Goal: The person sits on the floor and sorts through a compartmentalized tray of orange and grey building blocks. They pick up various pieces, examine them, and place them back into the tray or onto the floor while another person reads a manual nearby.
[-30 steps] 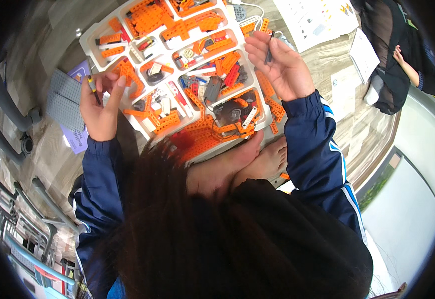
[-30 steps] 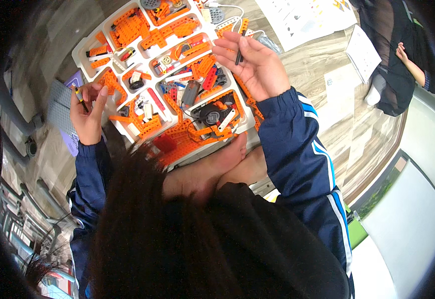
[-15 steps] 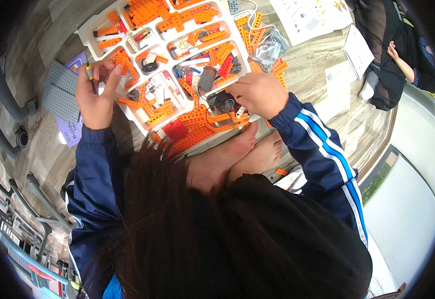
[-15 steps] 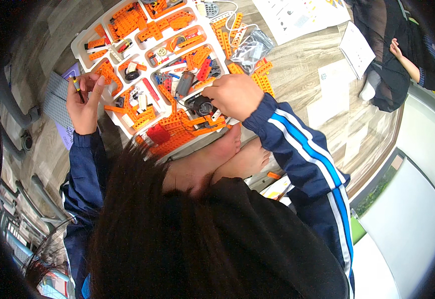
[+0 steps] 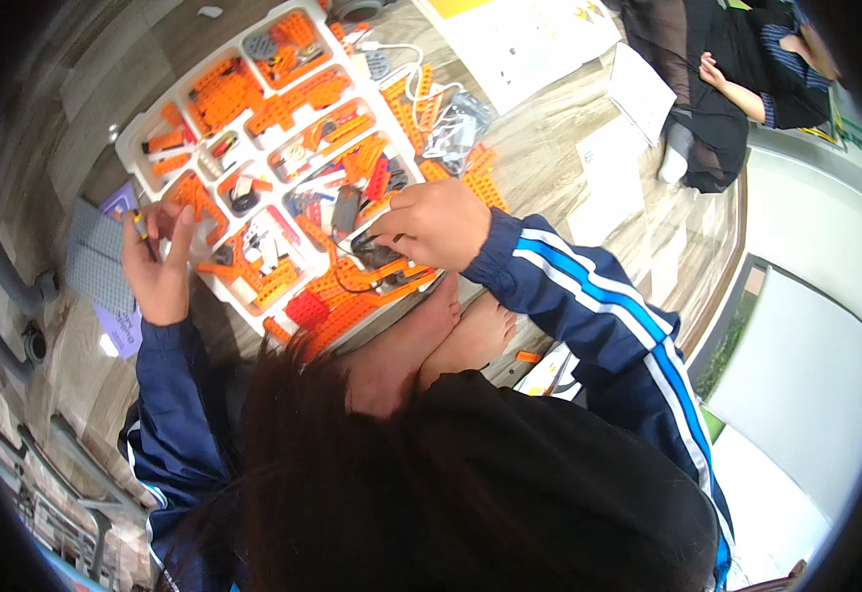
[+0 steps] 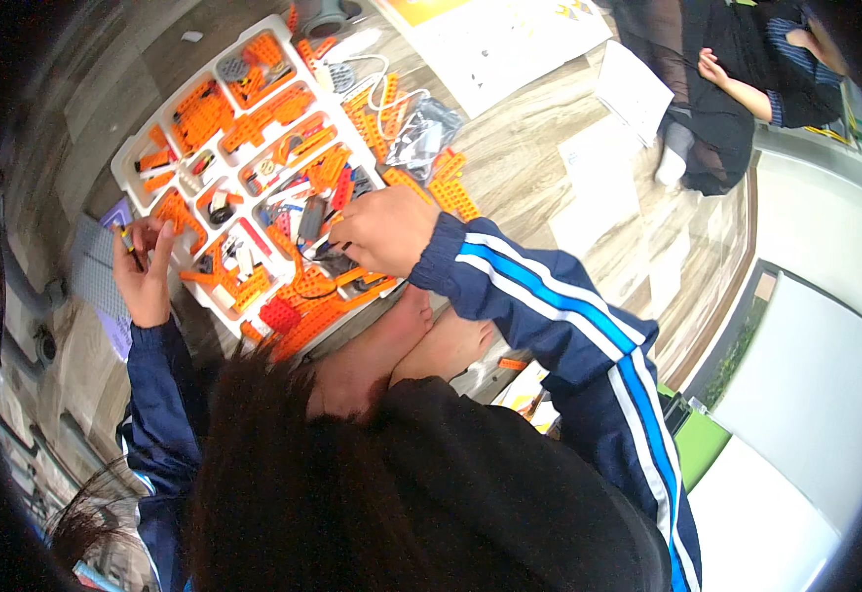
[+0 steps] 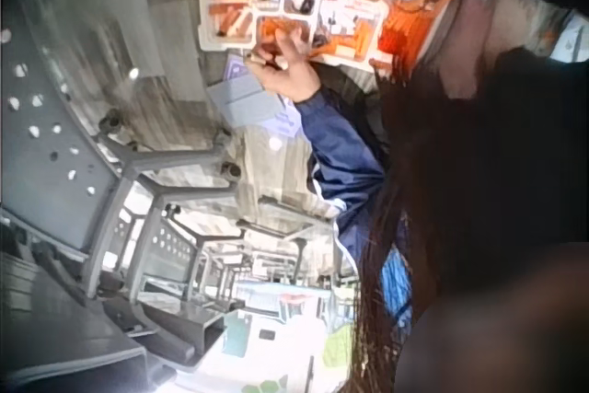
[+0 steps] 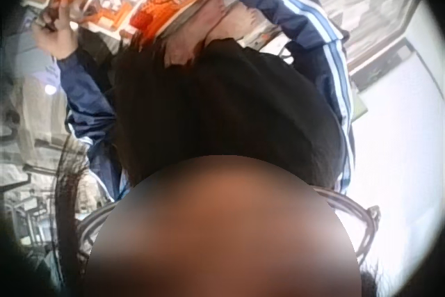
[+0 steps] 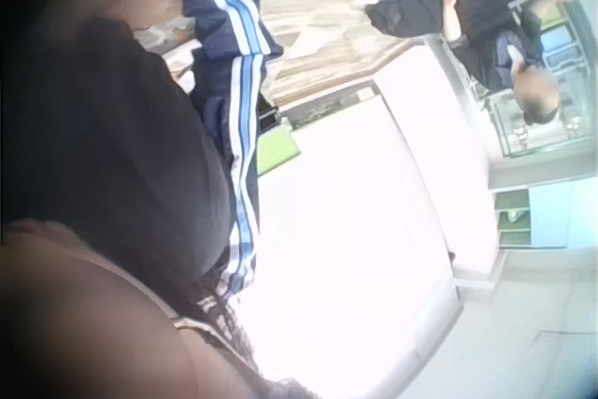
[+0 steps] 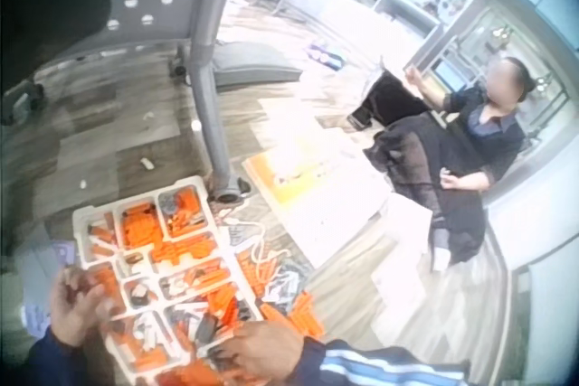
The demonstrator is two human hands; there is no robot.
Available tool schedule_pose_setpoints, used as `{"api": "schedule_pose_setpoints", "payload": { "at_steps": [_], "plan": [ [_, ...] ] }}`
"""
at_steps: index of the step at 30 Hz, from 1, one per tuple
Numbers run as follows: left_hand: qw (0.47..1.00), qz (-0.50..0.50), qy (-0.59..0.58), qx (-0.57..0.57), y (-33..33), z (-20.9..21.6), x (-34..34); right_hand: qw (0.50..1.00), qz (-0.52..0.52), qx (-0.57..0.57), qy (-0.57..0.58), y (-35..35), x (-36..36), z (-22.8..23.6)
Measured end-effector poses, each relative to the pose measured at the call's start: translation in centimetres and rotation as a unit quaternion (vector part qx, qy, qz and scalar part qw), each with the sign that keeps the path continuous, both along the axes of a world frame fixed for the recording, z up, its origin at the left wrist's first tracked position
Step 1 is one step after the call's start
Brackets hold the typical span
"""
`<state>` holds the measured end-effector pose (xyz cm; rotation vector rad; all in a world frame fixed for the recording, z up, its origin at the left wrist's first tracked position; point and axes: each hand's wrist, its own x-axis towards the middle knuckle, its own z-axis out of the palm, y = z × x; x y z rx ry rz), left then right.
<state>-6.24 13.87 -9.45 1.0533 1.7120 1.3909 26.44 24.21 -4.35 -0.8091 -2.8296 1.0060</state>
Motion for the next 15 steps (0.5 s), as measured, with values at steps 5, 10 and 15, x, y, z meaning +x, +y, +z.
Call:
{"api": "schedule_pose_setpoints", "payload": {
  "at_steps": [5,10,15],
  "plan": [
    [1.000,-0.007,-0.001,-0.004,-0.1,-0.1,-0.1,0.907,-0.298,-0.245,0.168,-0.1,1.1,2.2],
    [1.000,-0.001,-0.018,-0.011,-0.2,-0.2,-0.3,0.598,-0.438,-0.560,0.370,2.2,2.9,1.6],
    [0.999,0.012,-0.044,-0.017,-0.2,0.0,-0.4,0.492,-0.372,-0.656,0.435,3.6,3.9,0.4]
  ]
}}
